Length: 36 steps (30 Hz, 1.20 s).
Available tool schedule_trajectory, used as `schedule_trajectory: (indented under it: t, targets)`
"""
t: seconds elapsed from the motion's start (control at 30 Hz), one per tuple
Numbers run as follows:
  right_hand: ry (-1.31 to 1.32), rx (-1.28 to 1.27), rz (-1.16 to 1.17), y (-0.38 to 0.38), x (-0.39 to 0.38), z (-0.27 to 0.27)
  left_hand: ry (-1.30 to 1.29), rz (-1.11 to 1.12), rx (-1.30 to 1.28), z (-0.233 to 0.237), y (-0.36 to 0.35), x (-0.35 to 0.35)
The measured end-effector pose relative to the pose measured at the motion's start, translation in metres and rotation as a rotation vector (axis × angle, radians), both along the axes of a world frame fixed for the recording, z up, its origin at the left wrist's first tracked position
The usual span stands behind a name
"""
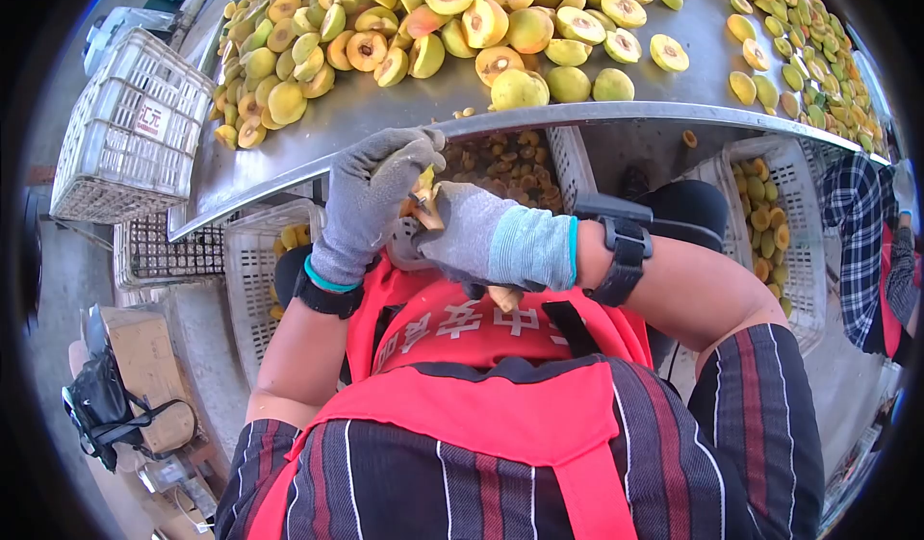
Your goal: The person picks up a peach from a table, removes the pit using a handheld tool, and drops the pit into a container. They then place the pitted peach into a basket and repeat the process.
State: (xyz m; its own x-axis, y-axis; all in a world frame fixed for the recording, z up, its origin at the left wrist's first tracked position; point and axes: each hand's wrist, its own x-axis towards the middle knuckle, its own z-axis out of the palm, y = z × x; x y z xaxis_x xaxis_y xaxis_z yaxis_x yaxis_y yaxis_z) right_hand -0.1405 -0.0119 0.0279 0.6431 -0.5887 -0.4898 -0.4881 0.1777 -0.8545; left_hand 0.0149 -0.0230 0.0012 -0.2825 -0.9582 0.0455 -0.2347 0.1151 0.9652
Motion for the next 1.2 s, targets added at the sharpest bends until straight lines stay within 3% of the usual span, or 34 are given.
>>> schedule_trajectory:
  t: [0.1, 0.17, 0.2, 0.27, 0.3, 0.37, 0.5, 0.57, 0.6, 0.67, 0.7, 0.8, 0.9, 1.03, 1.07, 1.1, 1.17, 1.2]
  targets:
    - [-0.006, 0.207, -0.015, 0.001, -0.001, -0.014, 0.231, 0.008, -0.168, -0.005, 0.003, -0.003]
    - [-0.144, -0.419, -0.017, 0.007, -0.001, -0.032, 0.009, 0.038, -0.258, -0.003, 0.005, -0.004]
    - [-0.143, -0.418, -0.019, 0.009, -0.003, -0.033, 0.01, 0.036, -0.257, 0.0, 0.002, -0.003]
    - [-0.108, -0.335, -0.045, 0.01, -0.003, -0.028, -0.142, -0.075, 0.214, 0.005, -0.004, -0.001]
    - [-0.106, -0.338, -0.038, 0.008, -0.002, -0.02, -0.138, -0.07, 0.211, 0.001, -0.005, -0.001]
    - [0.023, 0.253, -0.087, 0.004, 0.0, -0.002, 0.2, -0.02, 0.011, -0.012, -0.003, -0.004]
    - [-0.216, 0.269, -0.021, 0.002, -0.015, -0.008, 0.304, 0.008, -0.119, -0.008, -0.004, -0.007]
    - [-0.283, 0.233, 0.096, -0.002, -0.019, -0.015, 0.396, -0.189, 0.143, -0.003, -0.013, 0.001]
    - [-0.283, 0.233, 0.096, 0.0, -0.019, -0.015, 0.397, -0.189, 0.142, -0.002, -0.012, 0.001]
    - [-0.456, 0.565, -0.11, 0.005, -0.019, -0.01, 0.562, -0.17, 0.264, -0.002, -0.009, -0.001]
    - [-0.455, 0.563, -0.111, 0.007, -0.019, -0.01, 0.562, -0.172, 0.262, -0.003, -0.009, -0.003]
    - [-0.735, 0.967, -0.143, 0.01, -0.02, -0.015, 0.611, -0.06, 0.108, -0.011, -0.004, -0.012]
    - [-0.84, 1.021, -0.154, 0.012, -0.019, -0.023, 0.72, -0.032, 0.186, -0.006, -0.001, -0.016]
    - [-0.632, 0.831, -0.211, 0.013, -0.018, -0.002, 0.729, -0.005, 0.161, -0.012, 0.002, -0.016]
    - [-0.569, 0.626, -0.128, 0.013, -0.018, 0.002, 0.886, -0.055, 0.162, -0.013, 0.001, -0.018]
    - [-0.503, 0.424, -0.046, 0.014, -0.016, 0.004, 0.887, -0.052, 0.165, -0.014, 0.003, -0.018]
    - [-0.506, 0.42, -0.089, 0.018, -0.012, 0.001, 1.029, 0.219, 0.322, -0.013, 0.004, -0.017]
    - [-0.497, 0.38, -0.142, 0.018, -0.012, -0.001, 1.026, 0.214, 0.322, -0.013, 0.003, -0.017]
